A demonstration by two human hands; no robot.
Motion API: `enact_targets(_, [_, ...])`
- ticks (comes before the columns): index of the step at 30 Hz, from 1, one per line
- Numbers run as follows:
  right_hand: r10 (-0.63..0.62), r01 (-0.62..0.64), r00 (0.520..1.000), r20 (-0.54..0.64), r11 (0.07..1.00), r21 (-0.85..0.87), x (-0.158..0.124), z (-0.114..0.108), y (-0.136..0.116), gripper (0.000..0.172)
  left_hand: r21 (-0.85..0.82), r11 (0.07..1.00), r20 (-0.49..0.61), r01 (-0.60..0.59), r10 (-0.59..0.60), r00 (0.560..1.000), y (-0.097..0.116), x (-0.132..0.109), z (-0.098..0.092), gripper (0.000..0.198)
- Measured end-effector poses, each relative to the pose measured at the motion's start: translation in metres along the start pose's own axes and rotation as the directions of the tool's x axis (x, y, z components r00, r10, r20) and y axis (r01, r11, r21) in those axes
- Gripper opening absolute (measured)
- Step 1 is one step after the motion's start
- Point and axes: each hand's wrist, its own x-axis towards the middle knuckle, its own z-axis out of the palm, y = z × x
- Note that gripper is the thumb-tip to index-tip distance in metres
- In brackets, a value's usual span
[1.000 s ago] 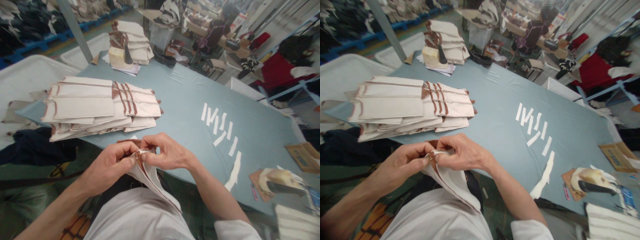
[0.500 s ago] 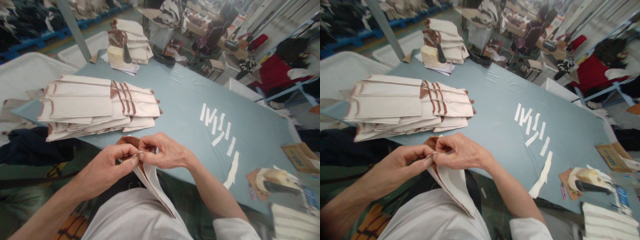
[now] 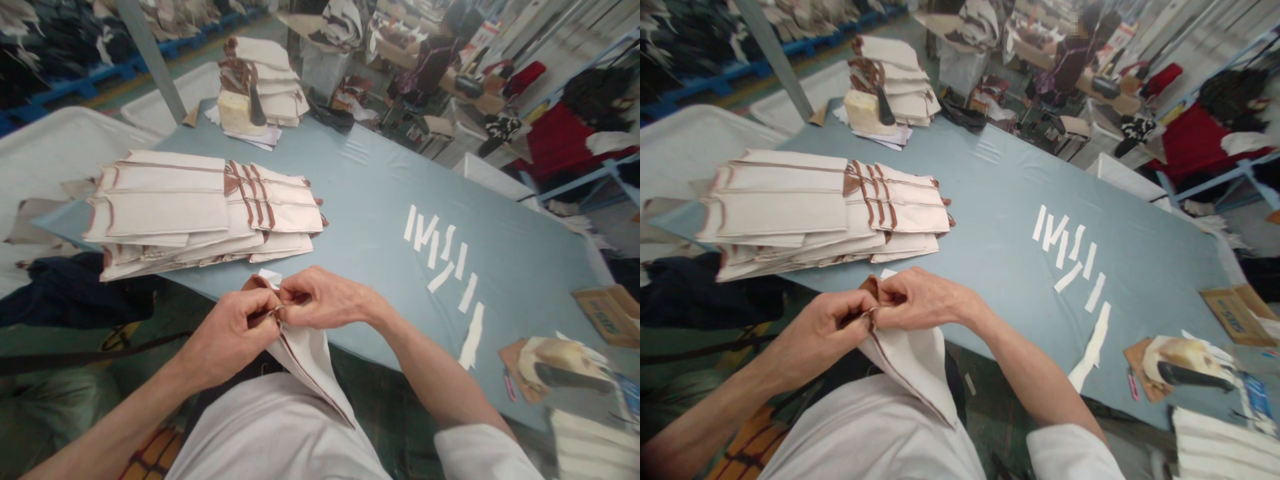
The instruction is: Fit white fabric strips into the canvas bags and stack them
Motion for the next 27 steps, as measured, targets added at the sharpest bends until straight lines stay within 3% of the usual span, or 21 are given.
enact_targets(3, [-0.013,-0.013,0.99,0.143,0.984,0.177,0.002,-0.003,0.006,0.031,-0.171,0.983,0.13,0.066,-0.044,0.991,-0.003,-0.001,-0.007,0.022])
enact_targets(6, [-0.05,-0.02,0.975,0.216,0.95,0.313,0.006,-0.007,0.009,0.044,-0.321,0.936,0.239,0.143,-0.067,0.969,-0.003,-0.002,-0.014,0.029])
enact_targets(10, [-0.132,0.075,0.982,0.136,0.929,0.362,0.008,-0.012,0.006,0.047,-0.377,0.917,0.18,0.133,-0.069,0.981,0.0,-0.004,-0.019,0.031])
enact_targets(13, [-0.187,0.212,0.973,-0.135,0.956,0.201,-0.003,-0.013,-0.003,0.033,-0.44,0.891,0.135,0.116,-0.062,0.989,0.003,-0.005,-0.019,0.028])
enact_targets(15, [-0.216,0.234,0.916,-0.339,0.972,0.014,-0.017,-0.01,-0.011,0.026,-0.473,0.873,0.124,0.117,-0.065,0.99,0.004,-0.006,-0.019,0.025])
enact_targets(17, [-0.262,0.221,0.853,-0.451,0.965,-0.144,-0.03,-0.002,-0.018,0.018,-0.472,0.876,0.093,0.099,-0.062,0.994,0.005,-0.008,-0.02,0.022])
enact_targets(23, [-0.413,0.228,0.752,-0.514,0.894,-0.386,-0.042,0.024,-0.022,0.007,-0.315,0.949,-0.062,-0.013,-0.007,0.998,0.008,-0.01,-0.021,0.021])
enact_targets(27, [-0.451,0.151,0.745,-0.493,0.833,-0.533,-0.039,0.027,-0.02,0.009,-0.212,0.976,-0.092,-0.044,0.025,0.995,0.012,-0.007,-0.02,0.022])
